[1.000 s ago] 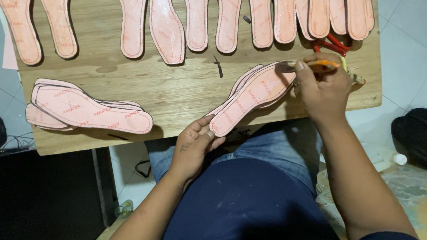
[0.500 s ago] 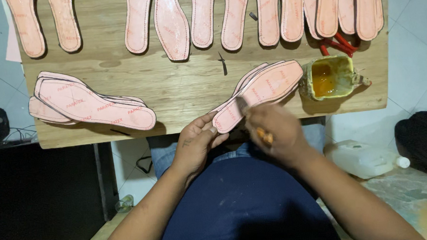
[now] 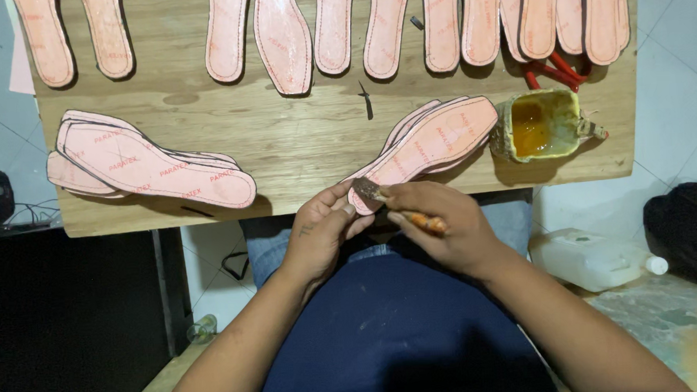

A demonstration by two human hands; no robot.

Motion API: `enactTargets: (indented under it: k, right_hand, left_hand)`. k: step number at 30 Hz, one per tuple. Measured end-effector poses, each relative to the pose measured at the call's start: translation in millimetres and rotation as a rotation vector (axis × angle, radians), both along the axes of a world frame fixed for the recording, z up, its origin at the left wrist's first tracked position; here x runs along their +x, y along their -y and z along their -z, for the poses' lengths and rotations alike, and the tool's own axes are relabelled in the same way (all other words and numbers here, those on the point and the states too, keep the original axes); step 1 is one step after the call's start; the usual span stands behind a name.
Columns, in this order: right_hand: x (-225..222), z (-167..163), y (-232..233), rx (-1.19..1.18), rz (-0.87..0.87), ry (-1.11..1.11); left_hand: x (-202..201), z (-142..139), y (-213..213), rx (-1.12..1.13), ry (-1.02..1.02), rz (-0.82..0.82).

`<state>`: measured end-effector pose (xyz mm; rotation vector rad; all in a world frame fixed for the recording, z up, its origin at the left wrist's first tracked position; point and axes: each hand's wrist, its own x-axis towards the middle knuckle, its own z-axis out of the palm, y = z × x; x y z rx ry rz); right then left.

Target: The person repeatedly picks up pink shoe insoles from a wooden table, applies a yellowish liquid with a brush, and places them back in a stack. The process is repeated for multiple insoles throughout the clip.

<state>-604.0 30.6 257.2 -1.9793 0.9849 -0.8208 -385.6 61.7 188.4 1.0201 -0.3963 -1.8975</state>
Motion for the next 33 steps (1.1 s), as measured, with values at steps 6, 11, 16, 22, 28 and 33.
enactTargets:
  k: [6,11,16,22,28,33]
  right_hand:
    - [-64,-2,25,-0.124,0.595,0.066]
    - [-118,-3,45,-0.190,0.793,-0.319]
    - [-124,-4,38,-0.155,0.769,-0.272]
    - [-125,-35,20,-0.331,0.752,-0.248]
    - [-78,-17,13,0.415,0.591,0.322]
    - [-28,6,16,0.549,0.433,0.377]
  left_hand:
    - [3,-11,-3,-0.025,0.039,-0.028]
    - [-4,-18,-6,-0.013,0.103,-0.055]
    - [-14,-17,-7,0.001,0.092,-0.131]
    - [-21,-20,1,0.047,-0.001,-0.107]
    - [-19,-15,2,0.074,-0.024,-0.060]
    - [-17,-4,-1,0.042,-0.038,-0.064]
